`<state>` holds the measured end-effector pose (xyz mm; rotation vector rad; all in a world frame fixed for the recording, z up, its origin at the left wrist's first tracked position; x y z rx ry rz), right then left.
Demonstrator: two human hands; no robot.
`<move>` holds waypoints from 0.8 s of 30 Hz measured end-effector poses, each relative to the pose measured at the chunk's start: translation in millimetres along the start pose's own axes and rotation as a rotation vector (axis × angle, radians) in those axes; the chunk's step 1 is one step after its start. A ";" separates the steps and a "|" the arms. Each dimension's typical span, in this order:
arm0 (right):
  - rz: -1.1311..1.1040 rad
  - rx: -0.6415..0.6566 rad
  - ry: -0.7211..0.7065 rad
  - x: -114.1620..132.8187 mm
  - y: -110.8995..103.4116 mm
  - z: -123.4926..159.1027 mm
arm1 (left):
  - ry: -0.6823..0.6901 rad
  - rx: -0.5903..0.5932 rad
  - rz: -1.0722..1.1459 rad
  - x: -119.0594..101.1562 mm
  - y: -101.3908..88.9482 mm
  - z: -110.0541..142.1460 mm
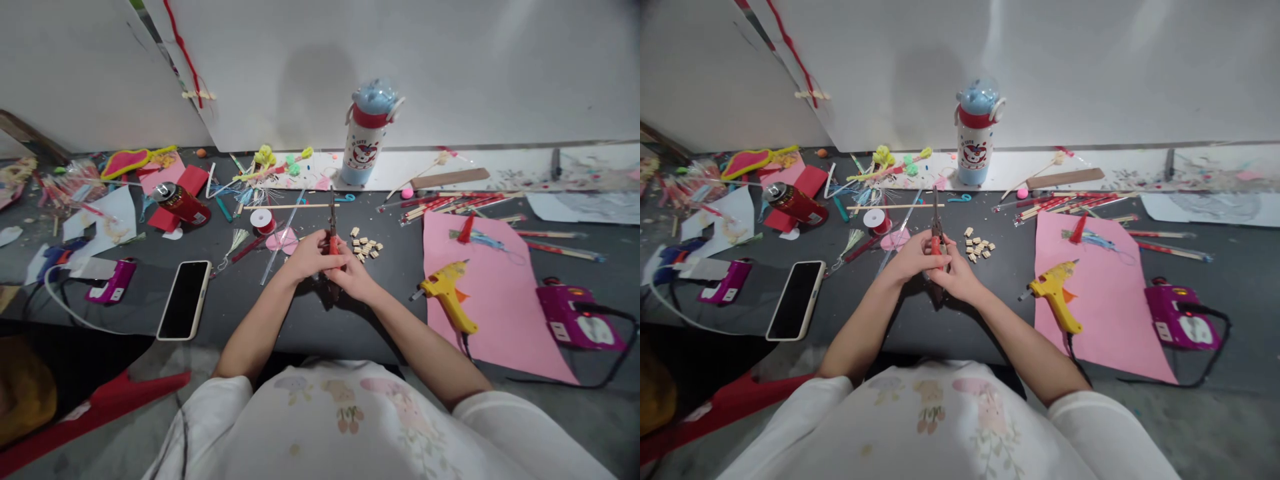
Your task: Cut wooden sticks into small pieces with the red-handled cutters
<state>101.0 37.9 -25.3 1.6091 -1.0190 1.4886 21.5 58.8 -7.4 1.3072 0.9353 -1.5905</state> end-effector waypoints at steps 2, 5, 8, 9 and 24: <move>-0.001 0.002 0.000 -2.4 -0.1 -0.1 | -0.001 -0.002 0.001 0.5 -0.5 0.0; -0.030 0.005 -0.017 -6.0 0.0 -0.9 | -0.005 -0.012 -0.006 1.6 -1.8 0.1; -0.042 -0.010 -0.012 -9.6 -1.0 -1.8 | -0.010 -0.015 -0.010 2.4 -1.6 0.2; -0.035 -0.013 -0.005 -10.1 -1.2 -1.9 | -0.014 -0.018 -0.012 2.7 -1.5 0.1; 0.162 0.006 0.173 -6.7 -7.2 6.1 | 0.591 -0.661 -0.762 -68.0 -50.2 42.9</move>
Point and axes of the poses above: each hand's wrist, its own z-axis away from the middle knuckle, its own y-axis out of the palm, x = y × z, the point moved 7 cm from there along -z, towards the middle knuckle, and after that the axes turned 2 degrees about -z, right-handed, at the moved point
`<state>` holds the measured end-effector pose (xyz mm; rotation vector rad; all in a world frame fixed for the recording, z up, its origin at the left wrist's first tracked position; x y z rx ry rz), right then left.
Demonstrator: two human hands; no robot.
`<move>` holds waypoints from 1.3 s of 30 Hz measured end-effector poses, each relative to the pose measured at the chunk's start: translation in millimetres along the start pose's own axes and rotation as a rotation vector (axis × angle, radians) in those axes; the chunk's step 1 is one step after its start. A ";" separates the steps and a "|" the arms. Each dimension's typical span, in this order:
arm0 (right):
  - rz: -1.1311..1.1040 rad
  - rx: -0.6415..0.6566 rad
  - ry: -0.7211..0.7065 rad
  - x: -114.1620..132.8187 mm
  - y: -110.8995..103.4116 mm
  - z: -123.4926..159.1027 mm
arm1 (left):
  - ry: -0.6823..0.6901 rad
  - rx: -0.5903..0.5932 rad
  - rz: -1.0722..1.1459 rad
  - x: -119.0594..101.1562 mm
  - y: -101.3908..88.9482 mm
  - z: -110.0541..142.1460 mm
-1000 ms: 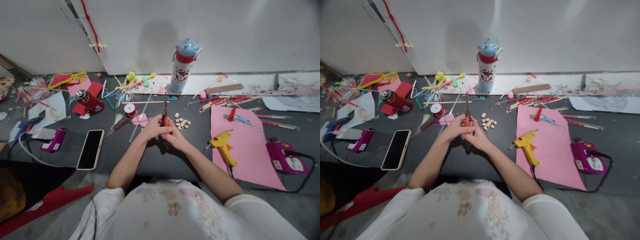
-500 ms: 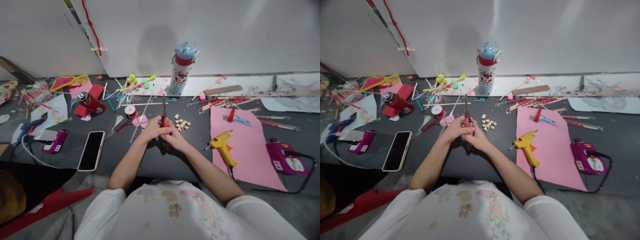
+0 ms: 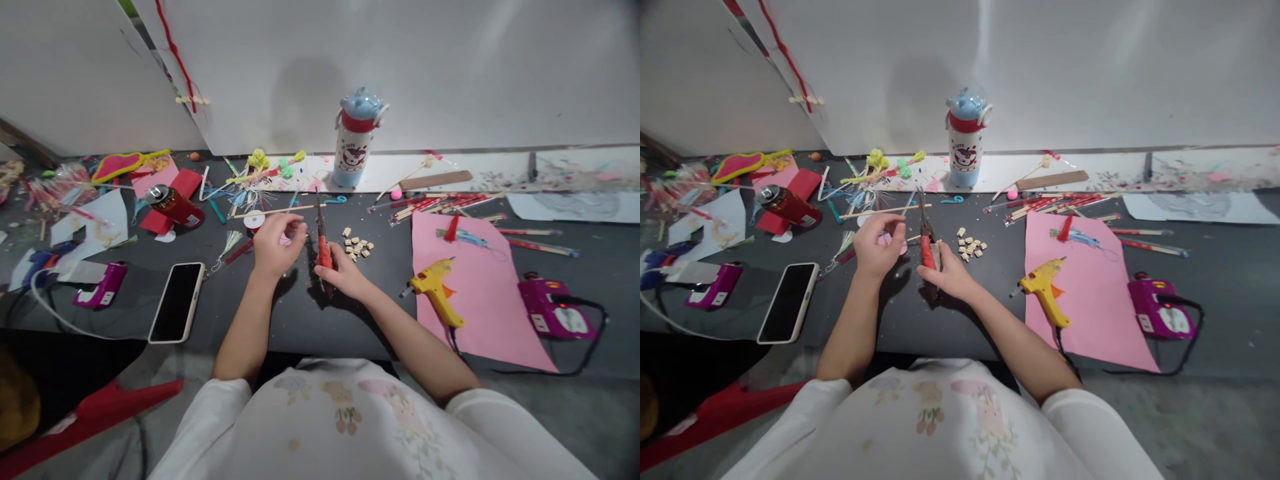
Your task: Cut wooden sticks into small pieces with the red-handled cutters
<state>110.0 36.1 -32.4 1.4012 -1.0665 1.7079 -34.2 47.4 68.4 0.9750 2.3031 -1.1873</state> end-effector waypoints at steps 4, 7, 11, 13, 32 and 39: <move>0.075 0.043 -0.016 7.8 4.4 2.6 | 0.212 -0.108 -0.279 -12.8 -7.3 0.7; 0.097 0.079 -0.022 14.5 7.1 4.7 | 0.234 -0.031 -0.383 -6.1 0.8 0.6; 0.114 0.112 -0.045 18.0 9.1 6.8 | 0.228 0.013 -0.403 5.6 3.3 1.0; 0.125 0.128 -0.060 18.7 9.9 7.9 | 0.256 0.022 -0.390 7.9 1.8 1.6; 0.136 0.210 -0.062 25.8 11.7 13.9 | 0.211 0.204 -0.193 7.9 -8.8 -3.2; 0.131 0.214 -0.044 26.4 12.3 14.2 | 0.175 0.275 -0.268 9.5 -7.2 -3.2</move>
Point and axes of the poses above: each hand's wrist, its own z-axis away from the middle knuckle, its own y-axis out of the palm, x = y × z, the point moved 7 cm from there along -z, towards the middle knuckle, and after that the axes turned 2 degrees about -z, right-handed, at the moved point
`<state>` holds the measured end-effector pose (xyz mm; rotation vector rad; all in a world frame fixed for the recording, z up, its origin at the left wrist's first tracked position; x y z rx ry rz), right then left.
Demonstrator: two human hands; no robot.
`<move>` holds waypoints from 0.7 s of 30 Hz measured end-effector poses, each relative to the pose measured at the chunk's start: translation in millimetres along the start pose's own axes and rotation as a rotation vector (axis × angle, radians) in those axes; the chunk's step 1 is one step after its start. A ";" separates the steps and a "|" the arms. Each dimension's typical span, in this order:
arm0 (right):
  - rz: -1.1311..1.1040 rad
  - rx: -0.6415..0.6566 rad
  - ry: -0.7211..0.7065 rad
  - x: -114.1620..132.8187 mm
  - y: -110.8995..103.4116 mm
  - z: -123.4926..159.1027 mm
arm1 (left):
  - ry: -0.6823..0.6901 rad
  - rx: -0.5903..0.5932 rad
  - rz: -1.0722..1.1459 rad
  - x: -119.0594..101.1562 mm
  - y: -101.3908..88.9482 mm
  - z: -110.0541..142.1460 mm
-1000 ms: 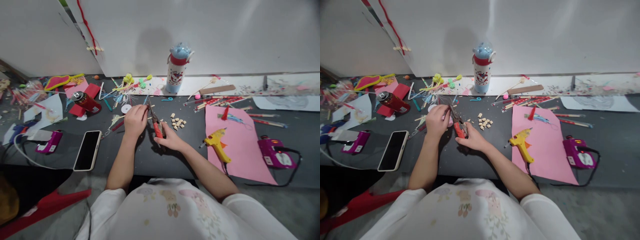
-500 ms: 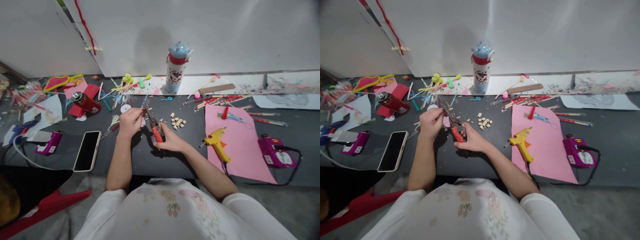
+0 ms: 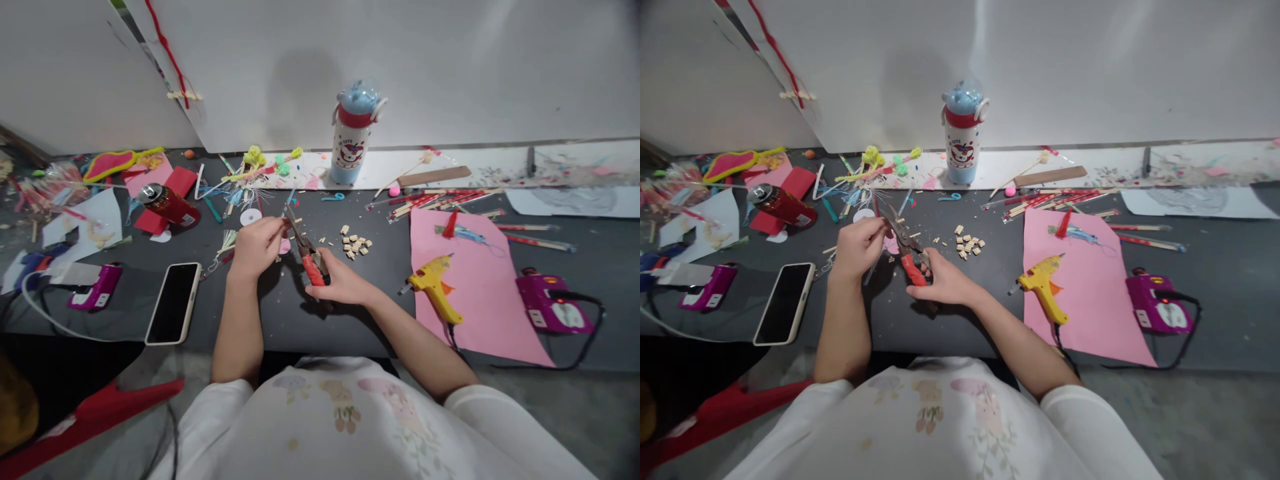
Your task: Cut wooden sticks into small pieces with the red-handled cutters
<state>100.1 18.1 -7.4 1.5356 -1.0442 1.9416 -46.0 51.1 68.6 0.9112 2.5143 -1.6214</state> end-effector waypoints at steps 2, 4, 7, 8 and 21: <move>-0.008 -0.005 0.007 0.1 0.3 0.1 | -0.003 0.007 -0.022 0.3 0.1 0.6; -0.013 -0.019 0.017 0.1 0.4 0.0 | -0.004 0.012 -0.048 0.3 1.1 0.9; -0.025 -0.055 0.036 -0.6 -0.5 -1.0 | -0.003 0.005 -0.099 -1.2 4.7 -0.4; -0.040 -0.064 0.043 -1.5 -0.7 -1.7 | 0.003 -0.019 -0.114 -2.8 5.2 -1.3; -0.299 -0.281 0.102 -28.4 -12.8 -11.1 | -0.302 0.188 0.440 -14.8 58.0 0.3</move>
Point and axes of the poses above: each hand's wrist, its own z-axis away from the middle knuckle, its own y-axis out of the palm, x = y × z, the point moved 7 cm from there along -z, towards the middle knuckle, and after that the axes turned 2 degrees about -z, right-handed, at the moved point
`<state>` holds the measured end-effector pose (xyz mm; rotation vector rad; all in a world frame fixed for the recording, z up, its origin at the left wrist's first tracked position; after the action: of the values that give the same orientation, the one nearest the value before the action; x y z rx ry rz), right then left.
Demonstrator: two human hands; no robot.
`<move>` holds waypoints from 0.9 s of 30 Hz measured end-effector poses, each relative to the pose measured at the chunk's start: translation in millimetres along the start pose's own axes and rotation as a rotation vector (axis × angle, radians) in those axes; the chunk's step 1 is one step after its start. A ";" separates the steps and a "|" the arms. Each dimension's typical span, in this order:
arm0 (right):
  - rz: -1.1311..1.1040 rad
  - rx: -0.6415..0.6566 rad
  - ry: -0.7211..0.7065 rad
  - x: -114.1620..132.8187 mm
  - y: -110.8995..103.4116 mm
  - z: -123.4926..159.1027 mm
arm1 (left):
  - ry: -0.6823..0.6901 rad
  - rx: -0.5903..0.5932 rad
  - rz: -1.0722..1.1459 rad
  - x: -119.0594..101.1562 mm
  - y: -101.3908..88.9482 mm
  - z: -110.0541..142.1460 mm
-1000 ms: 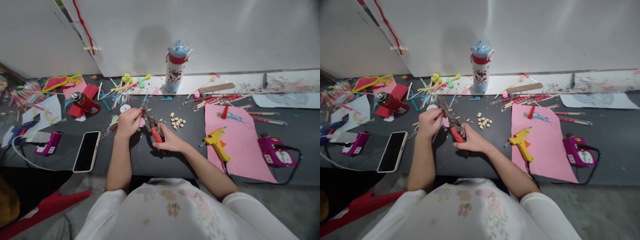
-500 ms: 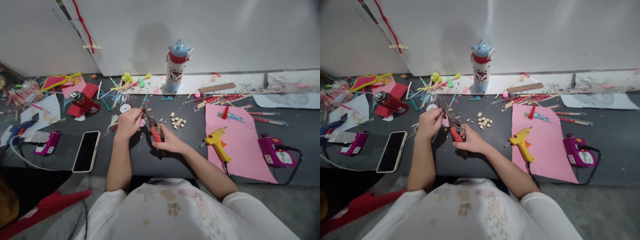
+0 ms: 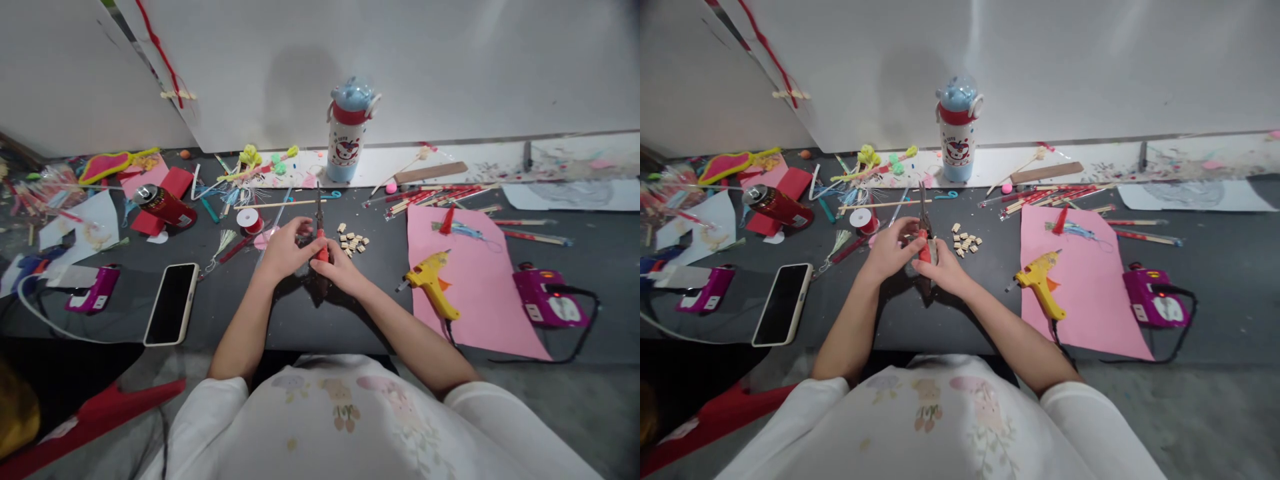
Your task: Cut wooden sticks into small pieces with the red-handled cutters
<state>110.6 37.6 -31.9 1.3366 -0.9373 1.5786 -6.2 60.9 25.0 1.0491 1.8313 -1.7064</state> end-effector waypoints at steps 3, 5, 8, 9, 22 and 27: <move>-0.014 0.034 -0.068 2.3 3.8 -0.6 | -0.060 0.239 0.279 2.9 24.2 0.6; -0.015 0.073 -0.124 5.0 6.8 -0.4 | -0.093 0.318 0.380 3.5 32.5 1.8; 0.033 0.095 -0.152 5.6 8.0 -0.6 | -0.141 0.318 0.420 4.0 34.2 1.6; 0.053 0.101 -0.160 5.7 8.3 -0.9 | -0.149 0.312 0.432 3.2 33.8 1.3; 0.043 0.121 -0.270 2.2 10.5 -4.0 | -0.154 0.262 0.501 -1.5 31.4 -1.9; 0.055 0.117 -0.272 2.8 9.9 -4.7 | -0.181 0.263 0.533 -0.1 32.4 -1.7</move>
<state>99.6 38.7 -30.0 1.6501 -1.0663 1.5373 18.8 61.2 4.3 1.2946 1.1031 -1.6612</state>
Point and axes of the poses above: each hand's wrist, its own z-axis away from the middle knuckle, its own y-axis out of the palm, x = y × z, the point moved 7 cm from there along -z, towards the middle knuckle, and after that the axes turned 2 degrees about -z, right-handed, at the moved point
